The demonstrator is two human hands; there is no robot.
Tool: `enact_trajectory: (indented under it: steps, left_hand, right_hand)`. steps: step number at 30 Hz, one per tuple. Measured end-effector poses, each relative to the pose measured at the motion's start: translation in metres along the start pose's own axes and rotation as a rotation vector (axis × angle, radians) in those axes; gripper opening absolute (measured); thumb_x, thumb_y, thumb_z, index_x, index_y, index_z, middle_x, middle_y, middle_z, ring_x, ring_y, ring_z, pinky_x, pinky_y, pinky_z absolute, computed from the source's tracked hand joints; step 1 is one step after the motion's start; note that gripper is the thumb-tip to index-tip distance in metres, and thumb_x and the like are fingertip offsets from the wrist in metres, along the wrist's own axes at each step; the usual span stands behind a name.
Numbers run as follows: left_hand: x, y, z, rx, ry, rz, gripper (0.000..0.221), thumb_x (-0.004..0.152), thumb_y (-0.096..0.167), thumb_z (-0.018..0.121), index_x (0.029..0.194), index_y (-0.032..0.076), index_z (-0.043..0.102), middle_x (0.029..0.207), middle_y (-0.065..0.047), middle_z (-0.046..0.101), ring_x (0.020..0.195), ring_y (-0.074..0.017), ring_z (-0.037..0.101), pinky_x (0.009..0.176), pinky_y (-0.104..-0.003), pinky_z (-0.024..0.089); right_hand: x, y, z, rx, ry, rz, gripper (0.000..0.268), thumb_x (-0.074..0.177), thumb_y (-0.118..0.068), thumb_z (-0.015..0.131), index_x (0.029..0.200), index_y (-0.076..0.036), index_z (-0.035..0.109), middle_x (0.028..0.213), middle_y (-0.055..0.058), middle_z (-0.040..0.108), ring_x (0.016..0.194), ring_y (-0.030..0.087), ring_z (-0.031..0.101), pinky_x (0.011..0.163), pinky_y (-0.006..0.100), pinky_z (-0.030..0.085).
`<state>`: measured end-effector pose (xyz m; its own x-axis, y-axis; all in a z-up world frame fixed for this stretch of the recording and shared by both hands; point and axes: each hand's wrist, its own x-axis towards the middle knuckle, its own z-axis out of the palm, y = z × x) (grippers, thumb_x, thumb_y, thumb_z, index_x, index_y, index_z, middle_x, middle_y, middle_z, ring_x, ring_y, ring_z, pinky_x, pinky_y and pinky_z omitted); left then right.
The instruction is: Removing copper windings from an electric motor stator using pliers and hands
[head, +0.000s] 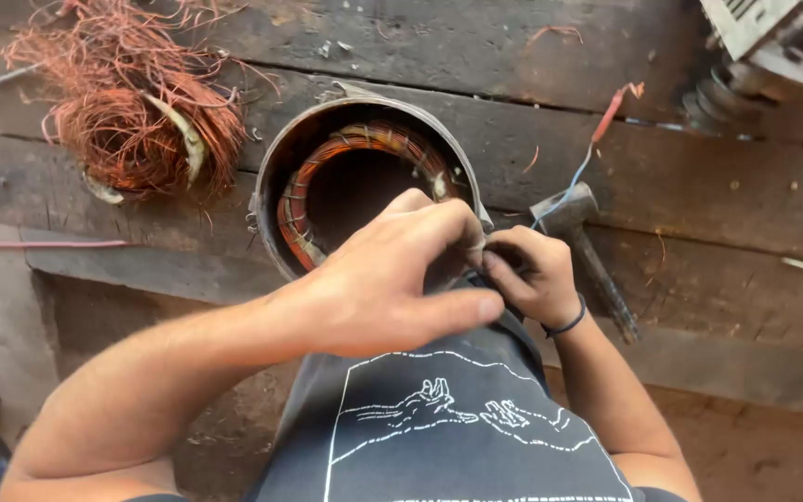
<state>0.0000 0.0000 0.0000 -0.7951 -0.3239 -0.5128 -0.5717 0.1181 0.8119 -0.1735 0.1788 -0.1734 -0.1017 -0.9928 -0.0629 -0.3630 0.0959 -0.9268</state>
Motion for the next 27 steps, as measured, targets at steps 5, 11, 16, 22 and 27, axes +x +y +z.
enact_trajectory:
  steps: [5,11,16,22,27]
  left_hand:
    - [-0.010,-0.029,0.002,-0.004,0.169,0.085,0.022,0.087,0.034,0.072,0.091,0.016,0.061,0.068,-0.001,0.057,0.067,-0.0202,0.053,0.063,-0.037,0.042]
    - [-0.030,-0.013,-0.048,0.012,0.049,0.709,0.042,0.103,0.030,0.055,0.068,0.011,0.043,0.062,-0.002,0.042,0.059,-0.0250,0.038,0.065,-0.040,0.034]
    - [-0.025,-0.072,-0.047,0.919,0.356,0.257,0.044,0.098,0.057,0.073,0.090,0.017,0.058,0.068,-0.009,0.064,0.065,-0.0335,0.067,0.056,-0.048,0.052]
    - [-0.011,-0.099,-0.042,1.081,0.323,0.496,0.051,0.101,0.063,0.068,0.066,0.026,0.063,0.062,0.003,0.063,0.065,-0.0260,0.063,0.064,-0.040,0.050]
    - [0.010,-0.104,-0.028,1.307,0.545,0.450,0.045,0.095,0.062,0.072,0.059,0.035,0.068,0.061,0.007,0.067,0.061,-0.0207,0.063,0.059,-0.034,0.043]
  right_hand:
    - [0.027,0.009,-0.015,-0.058,-0.083,-0.083,0.011,0.098,-0.011,0.068,0.107,-0.006,0.070,0.089,0.007,0.070,0.075,0.019,0.064,0.071,0.032,0.049]
    - [0.030,0.010,-0.015,-0.077,-0.040,-0.088,0.010,0.098,-0.009,0.068,0.106,-0.003,0.069,0.091,0.009,0.070,0.077,0.021,0.063,0.073,0.031,0.049]
    - [0.015,0.005,0.008,-0.133,-0.028,-0.064,0.008,0.097,-0.012,0.069,0.098,-0.004,0.067,0.079,0.007,0.061,0.067,0.020,0.052,0.065,0.033,0.043]
    - [-0.006,0.000,0.033,-0.198,-0.004,0.000,0.002,0.093,-0.004,0.066,0.092,-0.006,0.065,0.070,0.007,0.056,0.058,0.018,0.045,0.057,0.032,0.040]
    - [-0.020,-0.001,0.045,-0.233,-0.006,0.030,0.005,0.095,-0.010,0.066,0.092,-0.006,0.063,0.081,0.009,0.065,0.068,0.021,0.056,0.067,0.034,0.045]
